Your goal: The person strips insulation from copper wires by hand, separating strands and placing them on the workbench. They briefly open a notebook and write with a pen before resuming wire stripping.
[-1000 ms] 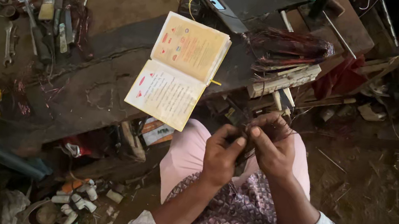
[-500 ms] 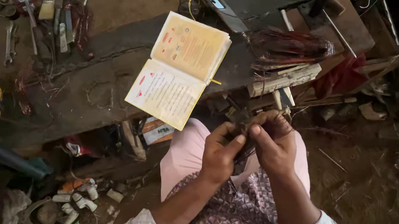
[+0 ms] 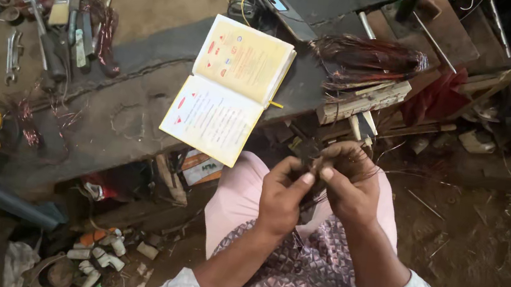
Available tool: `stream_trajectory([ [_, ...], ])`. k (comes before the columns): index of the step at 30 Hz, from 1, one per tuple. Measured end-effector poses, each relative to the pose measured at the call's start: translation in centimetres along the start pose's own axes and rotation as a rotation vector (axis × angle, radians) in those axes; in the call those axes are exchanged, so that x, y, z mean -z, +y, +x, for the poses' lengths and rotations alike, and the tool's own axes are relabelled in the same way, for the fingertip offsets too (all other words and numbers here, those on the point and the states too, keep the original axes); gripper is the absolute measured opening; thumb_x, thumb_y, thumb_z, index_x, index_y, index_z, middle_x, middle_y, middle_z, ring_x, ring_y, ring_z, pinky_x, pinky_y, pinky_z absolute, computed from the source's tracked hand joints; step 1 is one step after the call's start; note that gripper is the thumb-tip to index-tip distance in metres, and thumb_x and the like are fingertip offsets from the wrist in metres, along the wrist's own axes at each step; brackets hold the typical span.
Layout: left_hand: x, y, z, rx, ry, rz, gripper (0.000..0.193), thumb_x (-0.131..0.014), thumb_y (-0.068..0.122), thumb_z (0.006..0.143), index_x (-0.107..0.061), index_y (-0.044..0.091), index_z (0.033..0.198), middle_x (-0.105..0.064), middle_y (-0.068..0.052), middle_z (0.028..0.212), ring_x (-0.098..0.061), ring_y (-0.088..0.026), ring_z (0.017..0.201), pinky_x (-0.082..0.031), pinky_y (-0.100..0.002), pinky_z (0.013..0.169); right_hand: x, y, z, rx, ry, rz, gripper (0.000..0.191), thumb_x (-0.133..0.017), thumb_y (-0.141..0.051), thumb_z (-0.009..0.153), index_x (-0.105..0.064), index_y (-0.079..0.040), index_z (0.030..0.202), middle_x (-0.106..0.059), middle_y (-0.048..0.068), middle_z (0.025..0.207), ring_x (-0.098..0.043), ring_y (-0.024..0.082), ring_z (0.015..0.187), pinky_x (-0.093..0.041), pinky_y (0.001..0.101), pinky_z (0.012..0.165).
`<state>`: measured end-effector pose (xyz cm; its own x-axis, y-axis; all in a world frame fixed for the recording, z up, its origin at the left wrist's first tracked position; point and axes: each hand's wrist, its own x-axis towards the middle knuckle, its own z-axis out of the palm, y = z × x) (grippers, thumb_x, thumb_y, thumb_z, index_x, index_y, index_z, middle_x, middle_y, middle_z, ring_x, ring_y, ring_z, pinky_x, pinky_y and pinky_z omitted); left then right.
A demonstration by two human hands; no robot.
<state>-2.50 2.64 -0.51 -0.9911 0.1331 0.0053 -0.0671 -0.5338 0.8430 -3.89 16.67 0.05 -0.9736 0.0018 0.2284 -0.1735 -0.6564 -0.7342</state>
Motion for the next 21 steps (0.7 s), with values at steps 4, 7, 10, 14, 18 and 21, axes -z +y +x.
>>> stream_trajectory([
  [4, -0.02, -0.14, 0.00, -0.021, 0.017, 0.031, 0.006, -0.064, 0.004, 0.100, -0.064, 0.000, 0.105, -0.067, -0.003, 0.100, -0.059, -0.008, 0.092, -0.049, -0.025, 0.082, -0.15, -0.03, -0.02, -0.016, -0.022, 0.046, 0.026, -0.067, 0.006, 0.094, -0.060, 0.003, 0.119, -0.067, 0.012, 0.104, -0.066, 0.020, 0.099, -0.053, 0.0346, 0.091],
  [7, 0.13, -0.37, 0.08, 0.006, -0.016, -0.110, 0.006, -0.063, 0.004, 0.100, -0.063, 0.001, 0.105, -0.066, -0.003, 0.101, -0.059, -0.008, 0.092, -0.049, -0.025, 0.083, -0.16, -0.02, -0.06, -0.033, -0.010, 0.061, 0.026, -0.067, 0.006, 0.092, -0.061, 0.003, 0.117, -0.067, 0.011, 0.104, -0.065, 0.020, 0.099, -0.053, 0.0341, 0.091],
  [10, 0.36, -0.58, 0.10, 0.008, -0.012, -0.077, 0.004, -0.063, 0.004, 0.101, -0.062, 0.001, 0.104, -0.064, -0.002, 0.099, -0.058, -0.008, 0.091, -0.048, -0.025, 0.082, 0.07, 0.08, -0.01, -0.043, 0.006, 0.030, 0.024, -0.067, 0.006, 0.092, -0.062, 0.003, 0.115, -0.067, 0.011, 0.105, -0.066, 0.019, 0.097, -0.053, 0.0339, 0.090],
  [14, 0.50, -0.83, 0.06, 0.012, 0.000, 0.005, 0.006, -0.062, 0.004, 0.100, -0.063, 0.000, 0.104, -0.064, -0.003, 0.097, -0.058, -0.008, 0.089, -0.048, -0.025, 0.080, 0.51, 0.06, -0.02, -0.097, 0.028, -0.036, 0.015, -0.066, 0.005, 0.096, -0.063, 0.005, 0.110, -0.068, 0.013, 0.103, -0.065, 0.019, 0.095, -0.052, 0.0332, 0.086],
  [18, 0.44, -0.93, -0.09, 0.071, 0.040, -0.055, 0.005, -0.063, 0.004, 0.101, -0.062, 0.000, 0.105, -0.062, -0.003, 0.092, -0.053, -0.010, 0.079, -0.044, -0.026, 0.069, 0.55, 0.18, 0.02, -0.078, 0.007, -0.017, 0.014, -0.066, 0.004, 0.095, -0.061, 0.002, 0.108, -0.066, 0.011, 0.103, -0.064, 0.017, 0.096, -0.052, 0.0316, 0.087],
  [21, 0.47, -0.89, -0.02, 0.051, 0.047, -0.079, 0.005, -0.064, 0.003, 0.100, -0.062, 0.001, 0.103, -0.062, -0.003, 0.093, -0.055, -0.009, 0.082, -0.045, -0.025, 0.072, 0.42, 0.21, 0.16, -0.085, 0.013, 0.020, 0.012, -0.066, 0.004, 0.096, -0.061, 0.001, 0.107, -0.065, 0.010, 0.102, -0.063, 0.016, 0.094, -0.051, 0.0306, 0.086],
])
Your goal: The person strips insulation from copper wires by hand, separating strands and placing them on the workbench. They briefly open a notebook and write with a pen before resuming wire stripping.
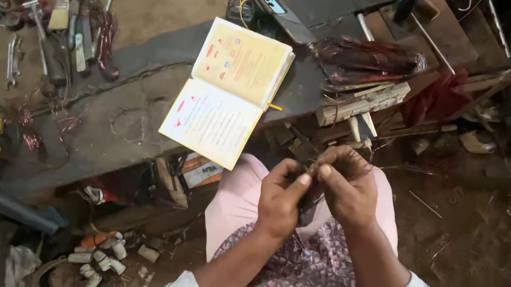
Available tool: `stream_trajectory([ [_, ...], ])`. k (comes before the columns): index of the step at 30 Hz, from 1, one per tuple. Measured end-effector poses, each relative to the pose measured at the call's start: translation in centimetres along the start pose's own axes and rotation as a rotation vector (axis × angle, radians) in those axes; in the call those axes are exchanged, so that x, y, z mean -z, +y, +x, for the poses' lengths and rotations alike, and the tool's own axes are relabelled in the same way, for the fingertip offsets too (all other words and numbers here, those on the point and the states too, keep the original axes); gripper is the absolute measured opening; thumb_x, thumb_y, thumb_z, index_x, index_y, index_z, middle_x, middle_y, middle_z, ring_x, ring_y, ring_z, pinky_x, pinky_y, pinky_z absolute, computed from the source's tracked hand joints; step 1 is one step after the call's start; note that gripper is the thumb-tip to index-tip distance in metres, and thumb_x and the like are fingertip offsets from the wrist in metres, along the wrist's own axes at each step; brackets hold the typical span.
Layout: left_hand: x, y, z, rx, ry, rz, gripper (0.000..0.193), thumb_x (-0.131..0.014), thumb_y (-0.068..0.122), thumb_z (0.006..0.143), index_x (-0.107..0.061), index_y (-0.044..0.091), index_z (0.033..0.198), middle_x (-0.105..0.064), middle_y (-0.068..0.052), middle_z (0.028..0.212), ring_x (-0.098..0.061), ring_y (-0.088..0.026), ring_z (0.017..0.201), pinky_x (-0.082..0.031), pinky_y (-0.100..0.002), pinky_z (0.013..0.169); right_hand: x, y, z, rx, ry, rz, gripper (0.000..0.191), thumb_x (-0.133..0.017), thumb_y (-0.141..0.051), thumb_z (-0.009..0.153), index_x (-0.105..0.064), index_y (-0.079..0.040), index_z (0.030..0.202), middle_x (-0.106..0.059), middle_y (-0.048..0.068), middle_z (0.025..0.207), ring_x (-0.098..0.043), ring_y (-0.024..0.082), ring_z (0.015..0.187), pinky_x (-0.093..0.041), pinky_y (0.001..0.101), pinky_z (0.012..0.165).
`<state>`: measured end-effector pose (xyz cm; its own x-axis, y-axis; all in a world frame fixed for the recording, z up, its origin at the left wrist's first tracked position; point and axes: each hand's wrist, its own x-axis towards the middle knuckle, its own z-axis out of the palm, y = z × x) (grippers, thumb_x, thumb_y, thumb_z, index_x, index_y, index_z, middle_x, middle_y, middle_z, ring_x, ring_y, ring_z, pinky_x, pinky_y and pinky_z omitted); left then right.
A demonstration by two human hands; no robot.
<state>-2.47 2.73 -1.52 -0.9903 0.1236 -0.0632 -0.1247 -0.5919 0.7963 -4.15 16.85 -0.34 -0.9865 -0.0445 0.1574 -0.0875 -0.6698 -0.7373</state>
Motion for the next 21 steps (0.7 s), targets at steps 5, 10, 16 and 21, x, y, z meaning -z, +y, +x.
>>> stream_trajectory([
  [5, 0.0, -0.1, 0.2, -0.032, 0.019, 0.079, 0.004, -0.063, 0.004, 0.099, -0.061, 0.002, 0.101, -0.064, -0.002, 0.094, -0.057, -0.008, 0.083, -0.047, -0.024, 0.074, -0.3, -0.2, 0.1, -0.013, 0.001, -0.012, 0.012, -0.066, 0.004, 0.096, -0.062, 0.001, 0.106, -0.065, 0.009, 0.101, -0.062, 0.015, 0.094, -0.050, 0.0297, 0.087],
  [10, -0.1, 0.0, 0.1, -0.071, -0.016, 0.019, 0.004, -0.063, 0.003, 0.098, -0.061, 0.002, 0.102, -0.064, -0.001, 0.095, -0.057, -0.007, 0.085, -0.047, -0.024, 0.076, -0.9, -0.7, 0.0, -0.019, 0.030, -0.169, 0.014, -0.066, 0.002, 0.091, -0.064, 0.000, 0.104, -0.066, 0.007, 0.101, -0.063, 0.014, 0.094, -0.051, 0.0296, 0.087],
  [16, -0.4, 0.2, 0.1, -0.038, 0.011, 0.031, 0.004, -0.065, 0.003, 0.099, -0.062, 0.001, 0.101, -0.063, 0.000, 0.092, -0.056, -0.006, 0.082, -0.047, -0.023, 0.072, -1.4, -1.0, 0.0, 0.086, -0.120, -0.103, 0.009, -0.069, -0.002, 0.098, -0.061, -0.004, 0.101, -0.062, 0.005, 0.106, -0.059, 0.013, 0.100, -0.048, 0.0284, 0.092],
  [21, -0.3, -0.1, 0.0, -0.040, 0.005, 0.159, 0.004, -0.065, 0.002, 0.097, -0.063, 0.001, 0.100, -0.064, 0.001, 0.091, -0.057, -0.006, 0.081, -0.047, -0.023, 0.070, -0.8, -0.5, 0.1, 0.034, 0.002, -0.187, 0.016, -0.070, -0.001, 0.095, -0.061, -0.002, 0.108, -0.064, 0.005, 0.100, -0.060, 0.012, 0.092, -0.049, 0.0277, 0.085],
])
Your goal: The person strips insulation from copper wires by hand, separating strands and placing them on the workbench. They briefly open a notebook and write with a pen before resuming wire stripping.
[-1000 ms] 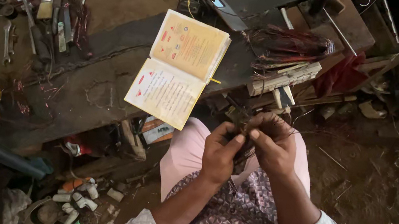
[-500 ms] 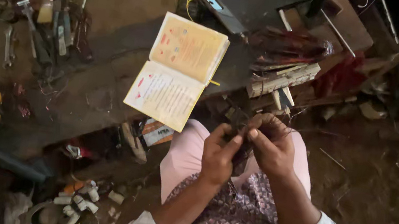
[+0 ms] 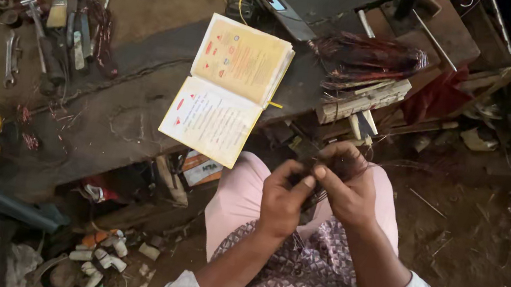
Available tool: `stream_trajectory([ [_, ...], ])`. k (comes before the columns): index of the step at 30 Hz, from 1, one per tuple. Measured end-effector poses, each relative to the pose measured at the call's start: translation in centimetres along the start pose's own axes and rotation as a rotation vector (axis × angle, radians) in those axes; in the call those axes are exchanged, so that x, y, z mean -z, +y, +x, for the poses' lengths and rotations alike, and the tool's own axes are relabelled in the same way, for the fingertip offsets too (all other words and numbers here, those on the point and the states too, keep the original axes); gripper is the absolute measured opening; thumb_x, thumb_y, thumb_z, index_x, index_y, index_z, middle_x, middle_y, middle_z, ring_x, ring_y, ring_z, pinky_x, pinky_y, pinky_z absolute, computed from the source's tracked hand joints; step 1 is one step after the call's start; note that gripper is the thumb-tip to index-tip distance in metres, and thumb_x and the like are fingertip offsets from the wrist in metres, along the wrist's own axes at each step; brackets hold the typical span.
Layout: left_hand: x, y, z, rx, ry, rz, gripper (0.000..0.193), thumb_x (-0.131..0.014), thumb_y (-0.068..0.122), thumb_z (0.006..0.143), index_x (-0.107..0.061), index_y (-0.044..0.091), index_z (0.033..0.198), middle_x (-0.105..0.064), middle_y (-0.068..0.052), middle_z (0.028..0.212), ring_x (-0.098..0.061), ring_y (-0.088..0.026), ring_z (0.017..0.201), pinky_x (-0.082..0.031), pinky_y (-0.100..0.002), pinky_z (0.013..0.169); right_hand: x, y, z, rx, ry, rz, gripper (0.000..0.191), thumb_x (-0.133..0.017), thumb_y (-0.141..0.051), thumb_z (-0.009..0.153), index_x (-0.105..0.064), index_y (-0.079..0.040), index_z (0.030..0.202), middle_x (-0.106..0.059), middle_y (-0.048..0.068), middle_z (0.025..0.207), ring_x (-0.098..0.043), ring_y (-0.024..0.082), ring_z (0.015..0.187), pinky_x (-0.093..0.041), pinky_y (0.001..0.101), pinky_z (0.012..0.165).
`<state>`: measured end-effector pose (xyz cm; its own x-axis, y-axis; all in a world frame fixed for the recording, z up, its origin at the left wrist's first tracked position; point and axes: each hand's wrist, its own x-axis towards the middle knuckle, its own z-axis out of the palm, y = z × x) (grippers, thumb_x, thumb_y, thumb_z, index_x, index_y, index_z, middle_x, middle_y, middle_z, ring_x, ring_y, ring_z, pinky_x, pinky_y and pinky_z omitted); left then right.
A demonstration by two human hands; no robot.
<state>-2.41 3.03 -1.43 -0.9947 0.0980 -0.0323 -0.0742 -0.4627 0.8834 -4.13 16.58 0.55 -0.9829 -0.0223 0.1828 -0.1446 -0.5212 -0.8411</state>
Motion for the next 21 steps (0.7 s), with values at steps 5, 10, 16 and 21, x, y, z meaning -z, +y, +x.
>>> stream_trajectory([
  [5, -0.2, -0.2, -0.2, 0.056, -0.035, 0.008, 0.004, -0.067, 0.002, 0.099, -0.064, 0.000, 0.100, -0.061, 0.000, 0.083, -0.051, -0.006, 0.069, -0.040, -0.023, 0.059, 0.5, 0.3, -0.1, -0.036, 0.067, -0.100, 0.013, -0.071, -0.002, 0.096, -0.063, 0.002, 0.106, -0.068, 0.005, 0.100, -0.063, 0.011, 0.093, -0.051, 0.0271, 0.083],
  [10, -0.1, 0.6, -0.4, -0.037, -0.040, 0.071, 0.008, -0.065, 0.003, 0.097, -0.064, 0.001, 0.104, -0.066, 0.001, 0.093, -0.060, -0.005, 0.084, -0.050, -0.022, 0.072, 0.6, 0.2, -0.2, -0.021, 0.069, -0.078, 0.010, -0.071, -0.003, 0.097, -0.063, 0.000, 0.102, -0.067, 0.004, 0.098, -0.061, 0.010, 0.090, -0.050, 0.0252, 0.081],
  [16, -0.2, 1.1, -0.1, -0.075, -0.072, -0.021, 0.010, -0.064, 0.006, 0.101, -0.064, -0.001, 0.108, -0.065, 0.000, 0.099, -0.058, -0.006, 0.090, -0.049, -0.023, 0.079, 0.4, 0.3, 0.0, 0.004, 0.078, -0.026, 0.012, -0.072, -0.001, 0.095, -0.062, -0.001, 0.101, -0.067, 0.004, 0.097, -0.061, 0.010, 0.089, -0.049, 0.0248, 0.079],
  [21, 0.0, 0.8, 0.0, -0.054, -0.038, -0.030, 0.009, -0.066, 0.006, 0.100, -0.065, -0.001, 0.107, -0.066, -0.002, 0.099, -0.059, -0.008, 0.091, -0.049, -0.024, 0.081, 0.2, 0.1, 0.1, -0.009, 0.064, 0.044, 0.009, -0.066, 0.000, 0.098, -0.061, 0.000, 0.104, -0.062, 0.006, 0.096, -0.056, 0.012, 0.086, -0.044, 0.0265, 0.077],
])
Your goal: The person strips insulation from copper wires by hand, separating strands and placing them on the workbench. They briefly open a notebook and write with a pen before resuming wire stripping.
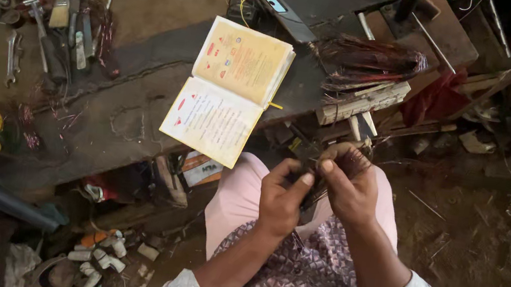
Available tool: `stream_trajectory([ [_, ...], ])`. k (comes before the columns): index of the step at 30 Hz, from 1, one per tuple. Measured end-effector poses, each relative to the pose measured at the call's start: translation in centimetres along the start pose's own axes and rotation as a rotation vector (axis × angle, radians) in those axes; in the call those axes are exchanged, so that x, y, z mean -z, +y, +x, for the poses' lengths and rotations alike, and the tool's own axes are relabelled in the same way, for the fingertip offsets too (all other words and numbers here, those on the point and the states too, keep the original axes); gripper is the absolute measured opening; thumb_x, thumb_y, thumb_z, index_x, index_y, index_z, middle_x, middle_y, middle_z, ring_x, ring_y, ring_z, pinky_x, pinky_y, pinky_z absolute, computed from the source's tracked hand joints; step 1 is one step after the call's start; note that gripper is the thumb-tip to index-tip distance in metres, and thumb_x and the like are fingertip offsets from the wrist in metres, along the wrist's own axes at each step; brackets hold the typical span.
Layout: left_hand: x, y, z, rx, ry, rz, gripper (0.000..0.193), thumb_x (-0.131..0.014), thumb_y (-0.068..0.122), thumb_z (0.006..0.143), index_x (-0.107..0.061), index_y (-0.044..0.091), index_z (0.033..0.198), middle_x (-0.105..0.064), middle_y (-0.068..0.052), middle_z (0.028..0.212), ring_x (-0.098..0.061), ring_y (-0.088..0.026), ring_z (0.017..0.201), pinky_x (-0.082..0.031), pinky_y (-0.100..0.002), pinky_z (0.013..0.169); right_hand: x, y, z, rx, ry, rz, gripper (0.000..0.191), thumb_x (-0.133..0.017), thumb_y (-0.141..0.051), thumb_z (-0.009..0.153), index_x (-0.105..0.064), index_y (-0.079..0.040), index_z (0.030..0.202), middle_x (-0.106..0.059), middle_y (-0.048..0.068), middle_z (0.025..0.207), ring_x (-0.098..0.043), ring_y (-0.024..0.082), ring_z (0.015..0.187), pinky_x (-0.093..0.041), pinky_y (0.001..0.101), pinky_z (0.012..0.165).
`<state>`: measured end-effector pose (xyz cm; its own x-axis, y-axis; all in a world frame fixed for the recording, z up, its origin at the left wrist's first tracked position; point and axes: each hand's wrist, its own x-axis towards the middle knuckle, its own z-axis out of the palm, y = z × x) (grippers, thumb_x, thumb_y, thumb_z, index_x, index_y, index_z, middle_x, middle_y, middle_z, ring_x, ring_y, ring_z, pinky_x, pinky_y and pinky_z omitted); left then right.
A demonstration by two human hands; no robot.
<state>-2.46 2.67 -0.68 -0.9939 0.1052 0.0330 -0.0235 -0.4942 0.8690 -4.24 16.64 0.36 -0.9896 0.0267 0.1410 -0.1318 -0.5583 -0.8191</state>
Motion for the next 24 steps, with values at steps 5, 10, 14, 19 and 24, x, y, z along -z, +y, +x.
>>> stream_trajectory([
  [5, 0.2, -0.4, 0.2, 0.023, 0.034, -0.021, 0.010, -0.067, 0.005, 0.098, -0.065, 0.000, 0.106, -0.067, -0.002, 0.099, -0.060, -0.009, 0.090, -0.049, -0.025, 0.081, -0.7, -0.3, 0.0, 0.064, -0.070, 0.182, 0.003, -0.056, -0.001, 0.097, -0.056, -0.003, 0.099, -0.061, 0.010, 0.103, -0.058, 0.018, 0.093, -0.049, 0.0330, 0.087],
  [10, 0.4, -0.7, 0.3, 0.004, 0.062, -0.050, 0.012, -0.069, 0.007, 0.096, -0.063, 0.000, 0.105, -0.067, -0.003, 0.095, -0.061, -0.010, 0.086, -0.050, -0.026, 0.079, -0.5, -0.3, 0.3, 0.041, -0.042, 0.220, 0.012, -0.060, 0.003, 0.095, -0.057, -0.003, 0.106, -0.059, 0.008, 0.092, -0.058, 0.018, 0.084, -0.048, 0.0323, 0.078],
  [14, 0.4, -0.9, 0.2, 0.037, 0.059, -0.031, 0.011, -0.066, 0.008, 0.100, -0.065, -0.002, 0.103, -0.067, -0.003, 0.095, -0.060, -0.009, 0.086, -0.049, -0.025, 0.079, 0.1, 0.2, 0.2, 0.012, 0.025, 0.100, 0.014, -0.065, 0.004, 0.095, -0.059, -0.001, 0.107, -0.062, 0.006, 0.091, -0.058, 0.015, 0.079, -0.047, 0.0281, 0.069],
  [19, 0.4, -1.1, 0.1, 0.032, 0.008, 0.058, 0.007, -0.065, 0.006, 0.100, -0.063, 0.000, 0.103, -0.066, -0.002, 0.092, -0.058, -0.008, 0.084, -0.049, -0.024, 0.074, 0.8, 0.3, -0.1, -0.026, -0.001, -0.135, 0.014, -0.072, 0.001, 0.092, -0.063, 0.000, 0.102, -0.067, 0.003, 0.091, -0.061, 0.009, 0.083, -0.049, 0.0251, 0.074],
  [24, 0.3, -1.2, 0.0, 0.018, -0.021, -0.065, 0.006, -0.062, 0.007, 0.103, -0.060, 0.001, 0.105, -0.062, 0.001, 0.092, -0.055, -0.005, 0.082, -0.047, -0.022, 0.072, 0.7, 0.2, 0.0, -0.014, -0.018, -0.117, 0.009, -0.072, 0.000, 0.092, -0.064, 0.000, 0.097, -0.069, 0.004, 0.091, -0.062, 0.010, 0.084, -0.050, 0.0252, 0.076],
])
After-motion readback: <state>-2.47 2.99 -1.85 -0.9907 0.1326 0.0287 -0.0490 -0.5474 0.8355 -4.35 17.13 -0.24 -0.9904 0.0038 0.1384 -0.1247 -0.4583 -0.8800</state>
